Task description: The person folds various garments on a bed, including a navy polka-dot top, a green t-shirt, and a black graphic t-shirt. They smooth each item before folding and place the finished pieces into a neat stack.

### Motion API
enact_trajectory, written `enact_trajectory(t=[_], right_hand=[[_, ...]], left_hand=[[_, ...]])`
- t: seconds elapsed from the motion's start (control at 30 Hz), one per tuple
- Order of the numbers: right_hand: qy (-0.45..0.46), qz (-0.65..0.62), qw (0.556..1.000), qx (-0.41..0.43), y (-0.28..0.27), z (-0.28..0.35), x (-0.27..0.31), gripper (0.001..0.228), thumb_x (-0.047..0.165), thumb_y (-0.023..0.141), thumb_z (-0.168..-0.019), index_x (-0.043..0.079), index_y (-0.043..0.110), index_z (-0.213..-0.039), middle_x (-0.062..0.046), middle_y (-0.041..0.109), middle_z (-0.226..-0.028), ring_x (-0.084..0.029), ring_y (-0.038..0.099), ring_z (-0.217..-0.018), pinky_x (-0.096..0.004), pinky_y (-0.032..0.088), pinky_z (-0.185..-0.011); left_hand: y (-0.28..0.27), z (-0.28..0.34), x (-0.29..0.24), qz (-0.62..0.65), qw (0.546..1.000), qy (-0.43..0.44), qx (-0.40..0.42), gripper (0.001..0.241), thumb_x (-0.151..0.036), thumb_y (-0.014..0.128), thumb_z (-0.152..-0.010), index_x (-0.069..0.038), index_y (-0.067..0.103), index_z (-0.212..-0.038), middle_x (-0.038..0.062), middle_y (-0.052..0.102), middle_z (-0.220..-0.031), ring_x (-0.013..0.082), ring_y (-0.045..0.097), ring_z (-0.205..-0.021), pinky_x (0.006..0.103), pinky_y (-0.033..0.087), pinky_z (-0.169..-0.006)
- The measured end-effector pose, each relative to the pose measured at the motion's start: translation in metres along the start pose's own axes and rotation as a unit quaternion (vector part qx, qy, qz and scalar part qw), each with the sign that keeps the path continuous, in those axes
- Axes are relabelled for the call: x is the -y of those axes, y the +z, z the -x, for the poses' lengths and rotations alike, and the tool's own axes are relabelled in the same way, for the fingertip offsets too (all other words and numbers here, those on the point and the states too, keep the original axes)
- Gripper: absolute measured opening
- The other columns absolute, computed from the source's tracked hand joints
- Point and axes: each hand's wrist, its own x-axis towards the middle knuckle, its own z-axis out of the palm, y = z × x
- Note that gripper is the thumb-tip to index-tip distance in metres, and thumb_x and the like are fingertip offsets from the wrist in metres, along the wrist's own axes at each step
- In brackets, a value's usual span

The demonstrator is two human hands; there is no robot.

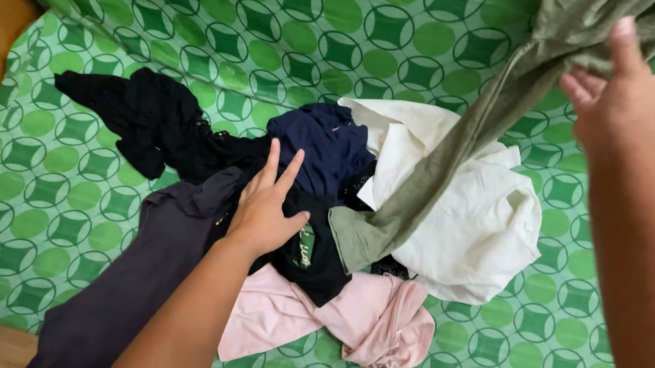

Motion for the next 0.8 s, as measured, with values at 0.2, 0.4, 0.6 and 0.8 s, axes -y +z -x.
enact_trajectory(t=[0.2, 0.4, 0.6, 0.8], right_hand=[[-0.079, 0.010, 0.989, 0.126, 0.026, 0.012, -0.027, 0.053, 0.012, 0.068, -0.091, 0.009, 0.046, -0.138, -0.019, 0.060, -0.136, -0.035, 0.067, -0.121, -0.055, 0.058, -0.100], [-0.436, 0.473, 0.705, 0.297, 0.021, 0.103, -0.189, 0.017, 0.020, 0.075, -0.075, 0.007, 0.075, -0.086, -0.020, 0.070, -0.095, -0.036, 0.061, -0.086, -0.046, 0.050, -0.078], [-0.019, 0.322, 0.835, 0.446, -0.014, 0.166, -0.173, 0.026, 0.031, 0.075, -0.084, 0.007, 0.078, -0.095, -0.005, 0.077, -0.092, -0.020, 0.071, -0.082, -0.036, 0.058, -0.076], [0.034, 0.659, 0.752, 0.014, -0.096, 0.097, -0.142, 0.132, 0.072, 0.084, -0.069, 0.000, 0.024, -0.161, -0.031, 0.035, -0.156, -0.043, 0.037, -0.142, -0.053, 0.035, -0.113]], left_hand=[[0.000, -0.019, -0.021, 0.077, 0.992, 0.057, -0.085, 0.103, -0.022, 0.082, -0.074, -0.029, 0.025, -0.160, 0.011, 0.002, -0.172, 0.0400, 0.040, -0.142, 0.0443, 0.038, -0.114], [0.032, -0.032, -0.019, 0.171, 0.950, 0.144, -0.219, 0.085, -0.028, 0.076, -0.092, -0.016, 0.032, -0.164, 0.023, 0.017, -0.174, 0.0456, 0.043, -0.145, 0.0448, 0.038, -0.118], [0.027, -0.025, 0.011, 0.112, 0.964, 0.011, -0.240, 0.089, -0.047, 0.075, -0.089, -0.016, 0.034, -0.161, 0.021, 0.022, -0.172, 0.0431, 0.038, -0.149, 0.0494, 0.032, -0.121], [0.021, -0.013, 0.048, 0.064, 0.968, -0.218, -0.109, 0.137, -0.067, 0.083, -0.066, -0.024, -0.003, -0.163, 0.018, -0.009, -0.170, 0.0379, 0.004, -0.157, 0.0700, 0.011, -0.117]])
